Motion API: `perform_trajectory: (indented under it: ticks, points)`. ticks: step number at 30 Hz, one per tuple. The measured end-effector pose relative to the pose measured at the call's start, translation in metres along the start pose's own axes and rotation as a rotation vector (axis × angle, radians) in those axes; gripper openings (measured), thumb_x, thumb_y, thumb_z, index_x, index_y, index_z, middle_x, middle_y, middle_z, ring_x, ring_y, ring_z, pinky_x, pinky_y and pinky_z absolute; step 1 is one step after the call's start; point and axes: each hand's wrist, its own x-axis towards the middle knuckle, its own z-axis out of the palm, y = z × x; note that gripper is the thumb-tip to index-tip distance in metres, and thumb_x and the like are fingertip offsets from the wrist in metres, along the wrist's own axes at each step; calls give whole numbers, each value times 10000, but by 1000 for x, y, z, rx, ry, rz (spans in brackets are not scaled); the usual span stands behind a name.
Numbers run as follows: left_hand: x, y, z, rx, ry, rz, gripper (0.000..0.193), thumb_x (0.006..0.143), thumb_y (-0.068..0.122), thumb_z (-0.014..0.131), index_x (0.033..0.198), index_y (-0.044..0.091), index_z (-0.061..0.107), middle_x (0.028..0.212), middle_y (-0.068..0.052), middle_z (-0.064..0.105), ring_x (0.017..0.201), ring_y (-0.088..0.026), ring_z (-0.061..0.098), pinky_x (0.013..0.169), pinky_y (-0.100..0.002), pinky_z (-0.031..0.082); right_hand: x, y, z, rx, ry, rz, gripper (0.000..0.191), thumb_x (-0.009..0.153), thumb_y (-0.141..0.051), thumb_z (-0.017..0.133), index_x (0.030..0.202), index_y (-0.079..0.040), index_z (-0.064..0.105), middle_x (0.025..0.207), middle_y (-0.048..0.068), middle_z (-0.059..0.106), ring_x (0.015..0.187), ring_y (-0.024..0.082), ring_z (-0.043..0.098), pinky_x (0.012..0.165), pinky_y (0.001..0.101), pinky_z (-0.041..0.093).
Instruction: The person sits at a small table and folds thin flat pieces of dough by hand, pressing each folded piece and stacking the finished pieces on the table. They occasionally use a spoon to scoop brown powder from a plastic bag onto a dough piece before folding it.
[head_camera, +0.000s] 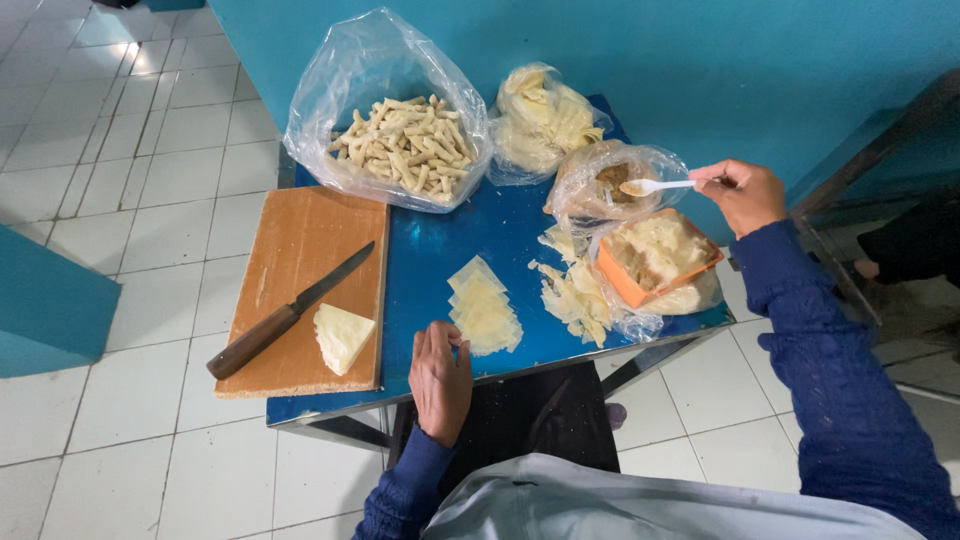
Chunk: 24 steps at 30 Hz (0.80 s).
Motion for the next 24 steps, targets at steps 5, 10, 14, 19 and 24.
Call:
perform_trajectory:
  ticks: [5, 10, 14, 19, 24]
  points:
    - [-1, 3, 2, -75, 48, -16, 277, 797, -46, 723, 976, 45, 531, 853, -113, 606, 811, -290, 620, 666, -419, 488, -31, -42, 15, 60, -96, -67, 121, 952, -8, 704, 1060, -31, 755, 1034, 49, 770, 881, 83, 691, 789, 235, 557]
    - [-3, 2, 6, -172, 56, -64, 283, 820, -59, 715, 1005, 31, 522, 858, -118, 612, 748, -275, 632, 649, -390, 502, -81, -75, 67, 64, -273, -251, 114, 952, -22, 692, 1057, -28, 736, 1019, 62, 772, 879, 93, 704, 763, 249, 554]
    - [-3, 1, 7, -254, 58, -74, 254, 855, -87, 687, 1014, 17, 519, 862, -117, 611, 705, -241, 638, 633, -350, 523, -121, -90, 110, 28, -396, -189, 145, 931, -20, 673, 1045, -62, 752, 933, 44, 789, 767, 117, 711, 683, 264, 553]
    - [-1, 1, 7, -307, 63, -43, 262, 851, -112, 674, 1013, 13, 511, 894, -118, 616, 753, -212, 648, 677, -317, 534, -159, -103, 135, -3, -310, -239, 120, 905, -7, 682, 996, -61, 740, 955, 65, 751, 794, 168, 730, 675, 300, 571]
    - [-1, -1, 7, -378, -27, -109, 313, 824, -130, 677, 1042, 4, 496, 939, -116, 588, 782, -185, 645, 698, -293, 538, -185, -110, 132, -191, -162, -729, 214, 853, 42, 720, 1028, -79, 736, 994, 76, 700, 939, 269, 667, 810, 374, 539]
